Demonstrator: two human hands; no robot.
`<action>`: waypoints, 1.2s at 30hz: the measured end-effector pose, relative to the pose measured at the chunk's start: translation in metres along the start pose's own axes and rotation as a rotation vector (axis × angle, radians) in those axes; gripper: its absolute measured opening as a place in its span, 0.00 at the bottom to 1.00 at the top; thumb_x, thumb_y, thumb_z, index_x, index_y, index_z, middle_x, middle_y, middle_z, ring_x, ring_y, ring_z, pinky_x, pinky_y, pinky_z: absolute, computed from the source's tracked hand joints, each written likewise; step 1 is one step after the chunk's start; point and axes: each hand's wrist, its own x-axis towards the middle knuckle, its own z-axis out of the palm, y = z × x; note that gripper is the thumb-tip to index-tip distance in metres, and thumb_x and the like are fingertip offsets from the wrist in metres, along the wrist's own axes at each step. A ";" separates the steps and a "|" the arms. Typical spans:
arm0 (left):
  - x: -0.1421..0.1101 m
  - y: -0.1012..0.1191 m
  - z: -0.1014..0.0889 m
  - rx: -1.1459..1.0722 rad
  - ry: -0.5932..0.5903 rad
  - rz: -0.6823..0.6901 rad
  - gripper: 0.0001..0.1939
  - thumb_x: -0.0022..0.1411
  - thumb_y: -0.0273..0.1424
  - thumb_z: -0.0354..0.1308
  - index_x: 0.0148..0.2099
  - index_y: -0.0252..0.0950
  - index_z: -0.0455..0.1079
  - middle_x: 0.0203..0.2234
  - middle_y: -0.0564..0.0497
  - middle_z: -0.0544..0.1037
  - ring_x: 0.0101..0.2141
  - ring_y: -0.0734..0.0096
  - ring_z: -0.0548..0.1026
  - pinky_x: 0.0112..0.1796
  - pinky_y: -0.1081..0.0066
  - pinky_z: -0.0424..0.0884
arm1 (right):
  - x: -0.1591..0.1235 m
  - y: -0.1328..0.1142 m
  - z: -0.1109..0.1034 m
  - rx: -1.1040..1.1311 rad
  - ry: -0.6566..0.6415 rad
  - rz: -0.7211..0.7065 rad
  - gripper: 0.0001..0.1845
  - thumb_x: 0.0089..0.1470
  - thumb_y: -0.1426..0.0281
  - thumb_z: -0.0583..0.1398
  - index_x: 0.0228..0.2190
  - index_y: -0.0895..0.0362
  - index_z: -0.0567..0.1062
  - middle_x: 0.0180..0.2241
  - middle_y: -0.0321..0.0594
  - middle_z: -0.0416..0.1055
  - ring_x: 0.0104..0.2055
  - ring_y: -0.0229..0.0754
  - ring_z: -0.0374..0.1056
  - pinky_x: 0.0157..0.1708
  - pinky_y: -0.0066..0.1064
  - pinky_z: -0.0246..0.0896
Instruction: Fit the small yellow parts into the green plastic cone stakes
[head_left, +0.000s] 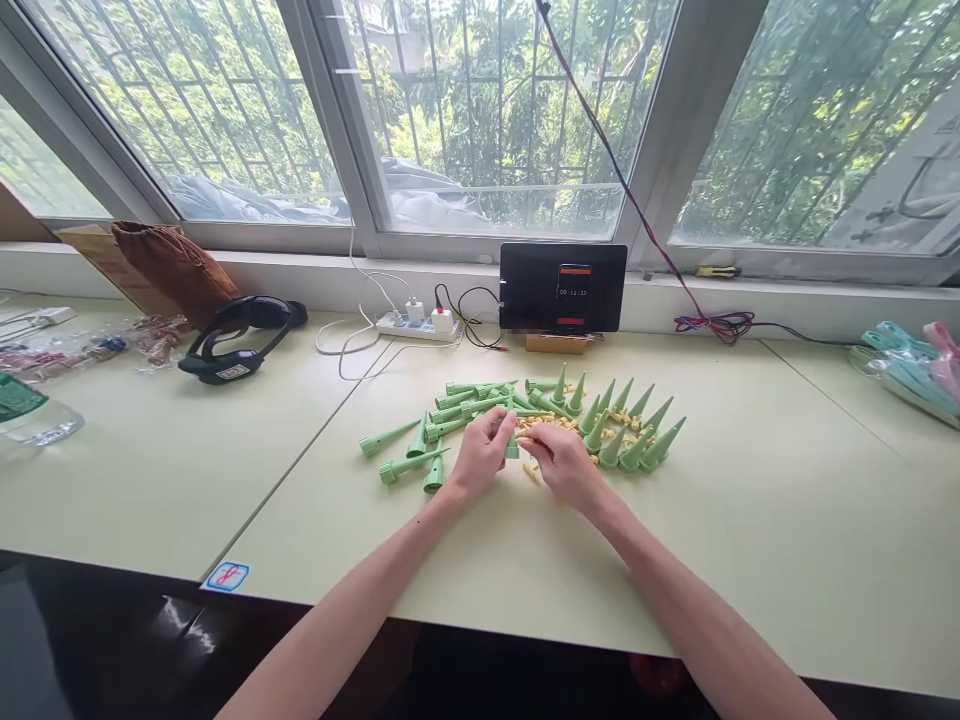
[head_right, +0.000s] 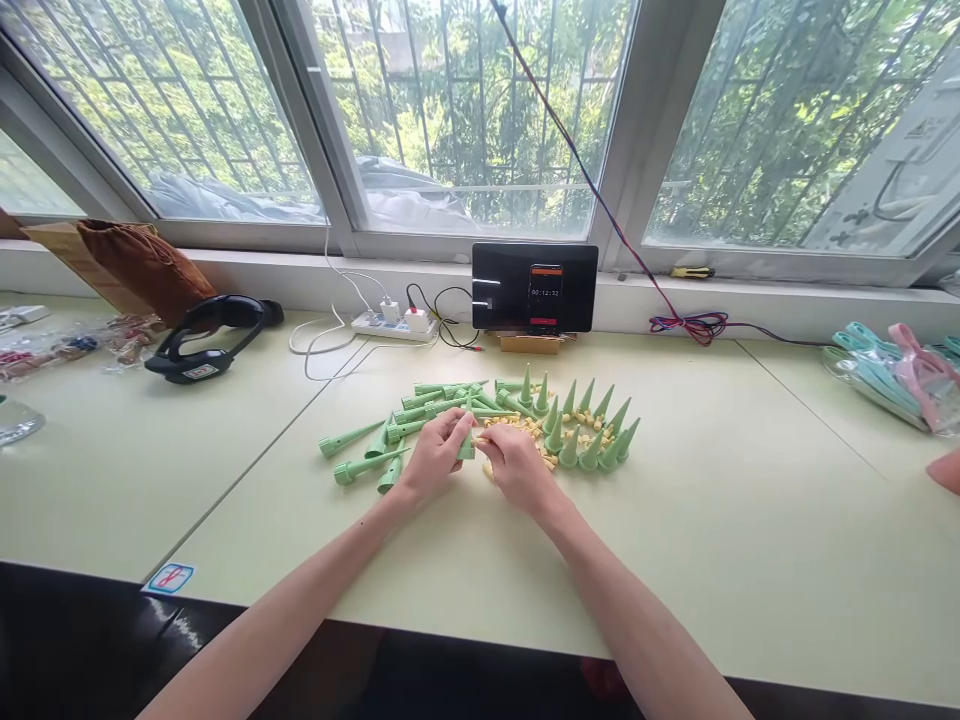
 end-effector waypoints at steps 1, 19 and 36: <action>0.000 -0.001 0.000 0.035 0.008 0.026 0.19 0.64 0.49 0.50 0.34 0.37 0.64 0.17 0.60 0.56 0.17 0.80 0.55 0.17 0.79 0.58 | 0.000 -0.001 0.000 0.018 -0.005 0.021 0.13 0.61 0.69 0.53 0.24 0.56 0.66 0.22 0.34 0.60 0.25 0.36 0.54 0.27 0.29 0.49; -0.001 -0.007 0.001 0.157 0.026 0.201 0.17 0.66 0.44 0.49 0.30 0.37 0.57 0.19 0.59 0.53 0.20 0.80 0.53 0.21 0.78 0.53 | 0.004 -0.013 -0.009 0.762 -0.234 0.672 0.24 0.52 0.50 0.61 0.20 0.57 0.66 0.15 0.27 0.53 0.14 0.28 0.43 0.13 0.24 0.37; 0.000 0.000 0.000 -0.135 -0.065 -0.066 0.21 0.61 0.50 0.52 0.33 0.36 0.65 0.16 0.60 0.55 0.16 0.82 0.52 0.15 0.80 0.55 | -0.002 -0.001 0.000 -0.001 0.038 -0.012 0.16 0.64 0.63 0.53 0.27 0.55 0.71 0.25 0.37 0.66 0.27 0.39 0.59 0.30 0.29 0.54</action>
